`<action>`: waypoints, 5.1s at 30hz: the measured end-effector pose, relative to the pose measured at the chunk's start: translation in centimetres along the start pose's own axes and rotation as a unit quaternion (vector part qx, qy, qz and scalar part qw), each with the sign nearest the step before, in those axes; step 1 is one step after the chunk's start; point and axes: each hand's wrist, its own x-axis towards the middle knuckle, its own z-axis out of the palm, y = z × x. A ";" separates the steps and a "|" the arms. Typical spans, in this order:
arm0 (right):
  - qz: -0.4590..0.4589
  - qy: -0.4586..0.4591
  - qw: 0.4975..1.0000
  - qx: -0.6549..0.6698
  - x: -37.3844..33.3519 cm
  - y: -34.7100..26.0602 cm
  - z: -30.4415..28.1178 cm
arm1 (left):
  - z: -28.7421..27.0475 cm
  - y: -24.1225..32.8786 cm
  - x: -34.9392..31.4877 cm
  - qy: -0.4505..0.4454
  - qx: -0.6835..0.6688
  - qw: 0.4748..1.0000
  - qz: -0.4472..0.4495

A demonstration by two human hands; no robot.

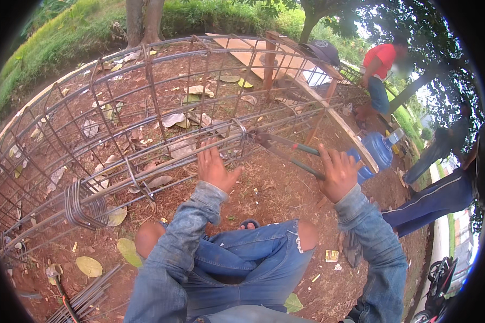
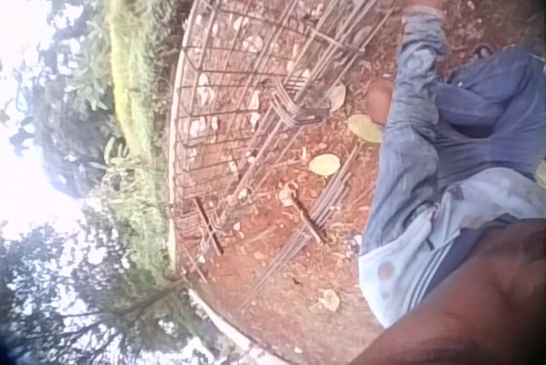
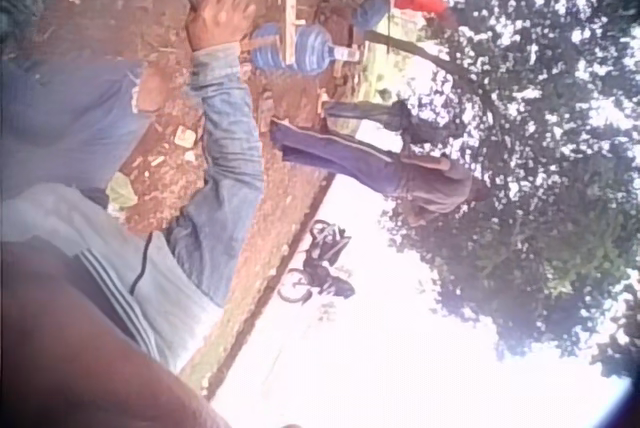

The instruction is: The person is assembling a metal structure by tying metal rods together using wire and pliers. They repeatedly bend wire, wrap it around rod intersections, and twist it to secure the connections.

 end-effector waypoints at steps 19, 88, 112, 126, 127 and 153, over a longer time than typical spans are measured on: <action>-0.066 -0.099 0.992 -0.035 4.6 1.4 -3.4 | 5.3 -0.3 5.2 -0.034 -0.196 0.980 -0.013; 0.004 -0.404 0.888 0.219 8.4 2.0 -5.8 | 5.3 -0.6 5.5 0.001 -0.213 0.977 -0.008; 0.168 -0.552 0.594 0.561 6.8 1.8 -3.0 | 5.6 -2.4 6.2 0.000 -0.209 0.978 -0.001; 0.151 -0.495 0.798 0.309 4.5 -0.3 -0.9 | 6.1 -2.0 6.3 0.064 -0.210 0.974 0.057; 0.143 -0.453 0.826 0.304 4.0 -0.4 -1.5 | 6.0 -1.8 6.3 0.033 -0.224 0.974 0.031; 0.116 -0.435 0.823 0.347 6.3 2.4 -1.7 | 4.7 -0.8 5.8 -0.037 -0.184 0.982 -0.026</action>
